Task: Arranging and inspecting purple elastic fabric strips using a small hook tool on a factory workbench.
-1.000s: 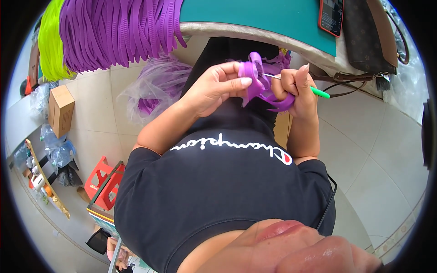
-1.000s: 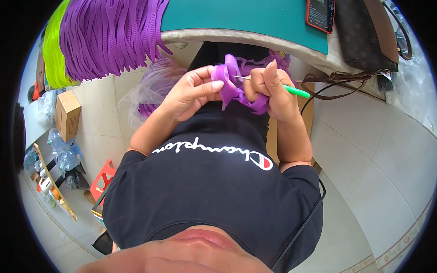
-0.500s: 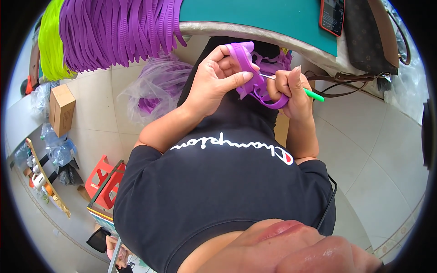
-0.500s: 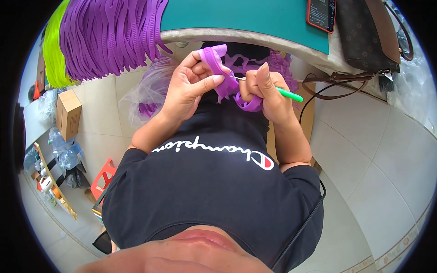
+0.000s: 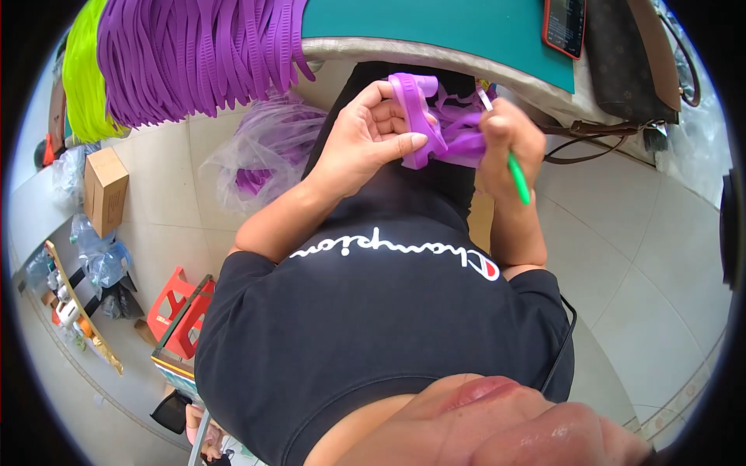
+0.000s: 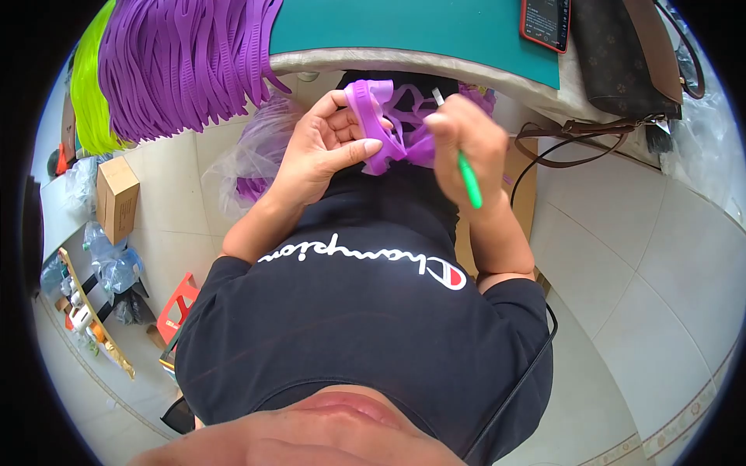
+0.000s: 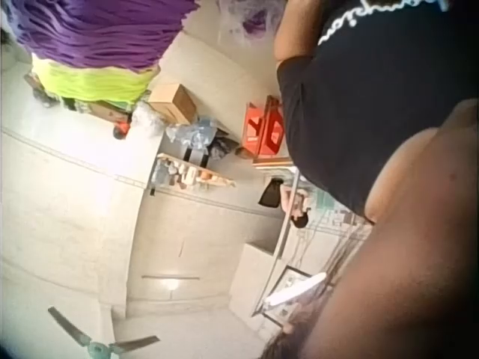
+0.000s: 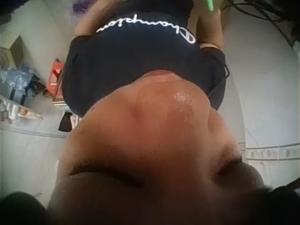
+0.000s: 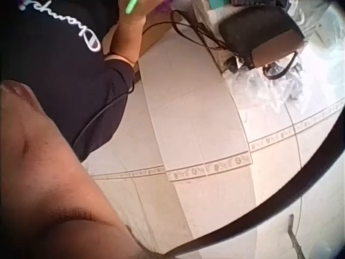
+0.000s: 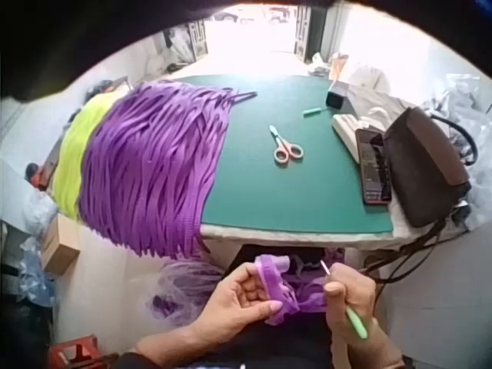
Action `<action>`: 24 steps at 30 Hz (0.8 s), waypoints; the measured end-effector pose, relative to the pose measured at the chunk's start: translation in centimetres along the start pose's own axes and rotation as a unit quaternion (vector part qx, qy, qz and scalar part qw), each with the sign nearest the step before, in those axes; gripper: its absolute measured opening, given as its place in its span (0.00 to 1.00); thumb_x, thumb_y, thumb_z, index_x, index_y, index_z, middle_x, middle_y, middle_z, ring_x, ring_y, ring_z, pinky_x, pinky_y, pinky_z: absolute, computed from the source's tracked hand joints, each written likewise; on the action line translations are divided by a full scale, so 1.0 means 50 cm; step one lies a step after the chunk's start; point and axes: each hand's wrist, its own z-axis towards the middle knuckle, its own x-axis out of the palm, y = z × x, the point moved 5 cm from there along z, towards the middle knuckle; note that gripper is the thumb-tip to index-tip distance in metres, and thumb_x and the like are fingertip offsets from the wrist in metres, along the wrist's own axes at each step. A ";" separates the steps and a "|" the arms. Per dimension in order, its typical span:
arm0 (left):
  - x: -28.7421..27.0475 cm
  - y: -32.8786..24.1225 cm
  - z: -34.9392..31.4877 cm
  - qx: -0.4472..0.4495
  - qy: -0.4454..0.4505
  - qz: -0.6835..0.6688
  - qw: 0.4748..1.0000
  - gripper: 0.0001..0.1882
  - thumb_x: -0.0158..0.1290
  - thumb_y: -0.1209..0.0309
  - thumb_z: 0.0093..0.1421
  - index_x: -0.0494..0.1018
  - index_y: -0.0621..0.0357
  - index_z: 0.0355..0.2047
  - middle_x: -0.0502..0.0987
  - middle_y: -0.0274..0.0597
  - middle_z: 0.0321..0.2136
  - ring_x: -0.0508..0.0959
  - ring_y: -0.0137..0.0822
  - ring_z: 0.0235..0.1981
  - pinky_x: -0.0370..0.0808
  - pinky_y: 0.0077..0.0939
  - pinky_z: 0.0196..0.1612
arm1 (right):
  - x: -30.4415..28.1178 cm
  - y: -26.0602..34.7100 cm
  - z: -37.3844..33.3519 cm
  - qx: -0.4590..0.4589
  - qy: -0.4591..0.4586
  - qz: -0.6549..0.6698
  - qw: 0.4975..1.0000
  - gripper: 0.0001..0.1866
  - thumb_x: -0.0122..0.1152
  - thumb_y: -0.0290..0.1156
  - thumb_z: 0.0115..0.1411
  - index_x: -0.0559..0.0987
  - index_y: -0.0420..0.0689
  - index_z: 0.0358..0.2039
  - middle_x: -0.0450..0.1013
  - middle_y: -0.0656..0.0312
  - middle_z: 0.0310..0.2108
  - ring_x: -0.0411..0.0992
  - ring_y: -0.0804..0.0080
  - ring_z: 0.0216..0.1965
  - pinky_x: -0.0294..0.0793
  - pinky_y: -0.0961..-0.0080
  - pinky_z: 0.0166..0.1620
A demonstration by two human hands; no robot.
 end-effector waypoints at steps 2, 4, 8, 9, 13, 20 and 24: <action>-0.002 0.005 -0.001 -0.008 0.007 0.010 1.000 0.26 0.59 0.80 0.54 0.64 0.63 0.52 0.76 0.43 0.41 0.77 0.30 0.41 0.74 0.25 0.48 | -0.019 -0.016 0.013 0.018 -0.010 0.026 0.999 0.31 0.41 0.51 0.68 0.57 0.41 0.15 0.52 0.68 0.16 0.50 0.79 0.20 0.47 0.79 0.24; -0.005 0.008 -0.001 0.013 -0.016 0.002 1.000 0.27 0.59 0.80 0.54 0.63 0.63 0.53 0.76 0.44 0.42 0.77 0.31 0.42 0.74 0.26 0.48 | -0.019 -0.007 0.012 0.036 0.037 0.117 0.992 0.30 0.41 0.51 0.68 0.57 0.41 0.15 0.53 0.67 0.17 0.50 0.79 0.21 0.48 0.79 0.25; -0.002 0.004 0.003 0.004 -0.035 -0.061 0.998 0.26 0.58 0.80 0.54 0.63 0.63 0.53 0.76 0.45 0.41 0.77 0.32 0.43 0.74 0.27 0.49 | 0.008 -0.028 -0.003 0.071 0.079 0.173 0.979 0.28 0.44 0.50 0.67 0.60 0.41 0.17 0.57 0.67 0.19 0.52 0.79 0.22 0.49 0.80 0.26; -0.001 0.002 0.003 0.005 -0.034 -0.070 0.997 0.25 0.57 0.80 0.55 0.63 0.63 0.53 0.76 0.45 0.41 0.77 0.32 0.44 0.73 0.28 0.50 | 0.010 -0.036 -0.006 0.073 0.056 0.101 0.991 0.27 0.45 0.49 0.67 0.61 0.42 0.17 0.57 0.67 0.19 0.52 0.79 0.22 0.50 0.80 0.26; 0.003 -0.004 0.000 0.016 -0.014 -0.063 0.998 0.25 0.56 0.80 0.56 0.61 0.63 0.53 0.75 0.47 0.43 0.76 0.33 0.45 0.72 0.28 0.52 | 0.035 -0.039 -0.014 0.142 0.084 0.053 0.985 0.20 0.49 0.43 0.67 0.74 0.38 0.27 0.65 0.67 0.23 0.58 0.84 0.25 0.56 0.85 0.29; -0.002 -0.003 0.002 0.067 -0.027 -0.014 0.997 0.26 0.55 0.79 0.58 0.59 0.61 0.55 0.75 0.46 0.42 0.76 0.33 0.45 0.72 0.29 0.52 | 0.047 -0.034 -0.011 0.123 0.121 0.072 0.982 0.15 0.52 0.36 0.66 0.78 0.36 0.32 0.70 0.65 0.26 0.65 0.81 0.28 0.63 0.84 0.32; 0.010 0.002 -0.004 0.061 -0.016 -0.021 0.998 0.38 0.55 0.80 0.57 0.47 0.56 0.63 0.75 0.45 0.40 0.76 0.33 0.44 0.73 0.29 0.51 | 0.043 -0.032 -0.012 0.102 0.135 0.087 0.982 0.20 0.50 0.41 0.66 0.78 0.36 0.31 0.71 0.64 0.27 0.66 0.79 0.28 0.64 0.83 0.33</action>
